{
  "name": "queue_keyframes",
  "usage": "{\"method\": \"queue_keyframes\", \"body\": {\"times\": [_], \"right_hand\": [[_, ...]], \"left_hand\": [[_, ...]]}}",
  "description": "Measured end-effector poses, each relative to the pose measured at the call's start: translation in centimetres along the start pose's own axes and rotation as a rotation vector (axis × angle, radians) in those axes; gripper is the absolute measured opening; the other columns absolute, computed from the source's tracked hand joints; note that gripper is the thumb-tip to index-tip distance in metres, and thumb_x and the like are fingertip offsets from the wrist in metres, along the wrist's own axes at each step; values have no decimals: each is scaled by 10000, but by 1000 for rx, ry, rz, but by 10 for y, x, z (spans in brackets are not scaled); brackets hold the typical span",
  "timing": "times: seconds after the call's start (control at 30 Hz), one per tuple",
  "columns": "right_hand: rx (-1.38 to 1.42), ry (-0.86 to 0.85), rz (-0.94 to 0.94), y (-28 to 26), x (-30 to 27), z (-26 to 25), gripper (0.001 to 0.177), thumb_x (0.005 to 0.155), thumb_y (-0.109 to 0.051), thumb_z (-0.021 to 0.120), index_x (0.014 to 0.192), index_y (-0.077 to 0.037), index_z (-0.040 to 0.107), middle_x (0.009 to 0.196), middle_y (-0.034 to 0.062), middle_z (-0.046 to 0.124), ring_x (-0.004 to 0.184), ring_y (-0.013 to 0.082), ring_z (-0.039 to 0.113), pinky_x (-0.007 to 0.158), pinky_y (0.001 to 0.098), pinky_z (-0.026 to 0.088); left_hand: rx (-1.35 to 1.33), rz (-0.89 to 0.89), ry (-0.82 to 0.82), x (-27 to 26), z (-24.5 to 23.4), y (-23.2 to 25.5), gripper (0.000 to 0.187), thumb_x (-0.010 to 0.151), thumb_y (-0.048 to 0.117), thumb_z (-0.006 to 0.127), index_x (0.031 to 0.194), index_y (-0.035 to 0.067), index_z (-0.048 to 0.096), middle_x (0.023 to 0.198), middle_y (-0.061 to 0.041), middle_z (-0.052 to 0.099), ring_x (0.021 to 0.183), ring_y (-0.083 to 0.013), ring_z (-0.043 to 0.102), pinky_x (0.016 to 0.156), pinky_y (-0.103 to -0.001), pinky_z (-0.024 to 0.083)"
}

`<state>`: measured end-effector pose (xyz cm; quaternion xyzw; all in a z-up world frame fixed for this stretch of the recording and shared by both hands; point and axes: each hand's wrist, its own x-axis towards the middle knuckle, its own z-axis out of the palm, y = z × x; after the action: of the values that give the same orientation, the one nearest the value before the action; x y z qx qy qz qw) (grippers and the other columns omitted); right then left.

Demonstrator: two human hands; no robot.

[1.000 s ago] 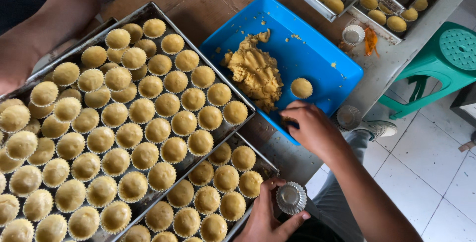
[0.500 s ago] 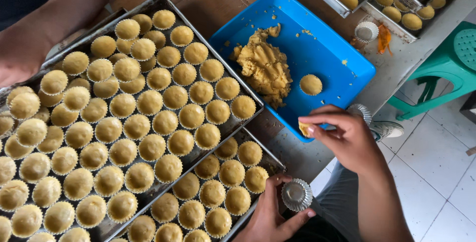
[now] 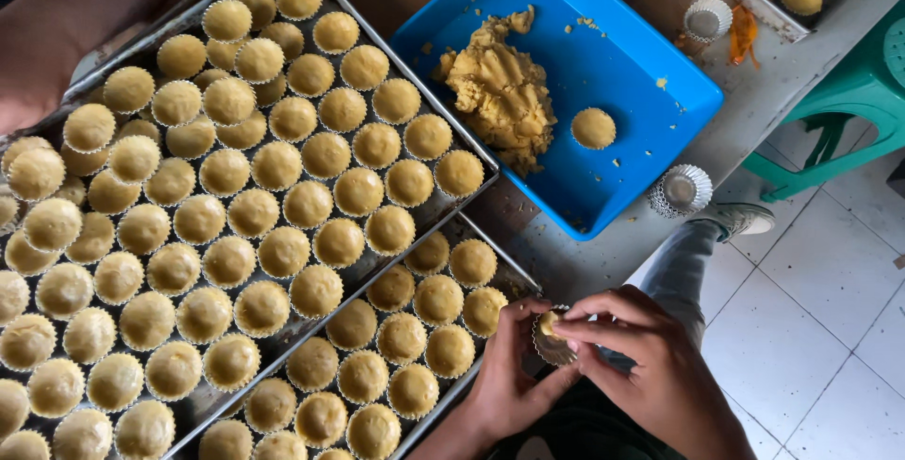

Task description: The person scoops dough from a blue tray and places it into paper cupcake liners, pressing it into shape with their fingers. They then place the filled liners onto metal baking trays. Another person is also seen working at the table, handling similar items.

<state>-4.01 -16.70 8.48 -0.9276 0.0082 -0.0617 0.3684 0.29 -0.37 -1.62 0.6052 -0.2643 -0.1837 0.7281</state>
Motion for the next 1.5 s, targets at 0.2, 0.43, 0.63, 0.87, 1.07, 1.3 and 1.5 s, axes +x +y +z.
{"method": "queue_keyframes", "body": {"times": [0.2,0.43,0.63,0.87,1.07,1.3,1.5], "right_hand": [[-65,78,35,15,-11,11,126,807,-156,817,922,-155,765,881,-36,792,725,106,755,718,263,583],[247,-61,86,21,0,-5,285,741,-127,898,981,-144,746,871,-21,744,776,88,702,708,240,571],[157,83,229,44,88,-11,153,893,-176,746,1005,-82,788,892,36,816,775,113,729,699,224,590],[-351,-1,537,57,169,33,549,893,-479,748,554,-141,479,487,73,514,544,262,585,573,441,368],[-388,26,481,78,174,41,177,840,-190,729,686,-129,667,700,130,687,745,356,698,618,497,465],[-114,45,470,60,141,1,87,932,-208,762,870,-151,783,857,-12,810,837,145,766,671,331,514],[291,70,113,26,77,-20,98,804,-100,834,871,-62,773,795,42,803,707,108,748,662,215,629]], "left_hand": [[-80,-100,-31,1,-2,12,582,882,352,752,1277,15,489,1185,-109,615,1062,-171,627,935,-300,514],[-306,-224,107,-7,13,-4,179,1031,142,610,1081,23,485,793,-130,611,512,-181,612,447,-268,547],[-307,-343,113,-9,13,-6,213,1024,178,643,1082,26,505,867,-179,687,584,-222,709,463,-284,598],[-251,-240,136,-12,14,-8,257,1024,213,653,1129,8,538,844,-165,645,613,-215,698,490,-303,625],[-282,-229,130,-10,13,-9,243,1039,185,649,1134,2,520,814,-163,630,590,-219,682,484,-288,585],[-540,-249,293,-3,19,2,321,1027,184,601,1260,-33,556,941,-216,619,707,-318,736,602,-390,663],[-700,-314,324,14,7,19,496,1001,338,537,1369,6,523,1250,-152,552,1028,-301,665,869,-496,667]]}}
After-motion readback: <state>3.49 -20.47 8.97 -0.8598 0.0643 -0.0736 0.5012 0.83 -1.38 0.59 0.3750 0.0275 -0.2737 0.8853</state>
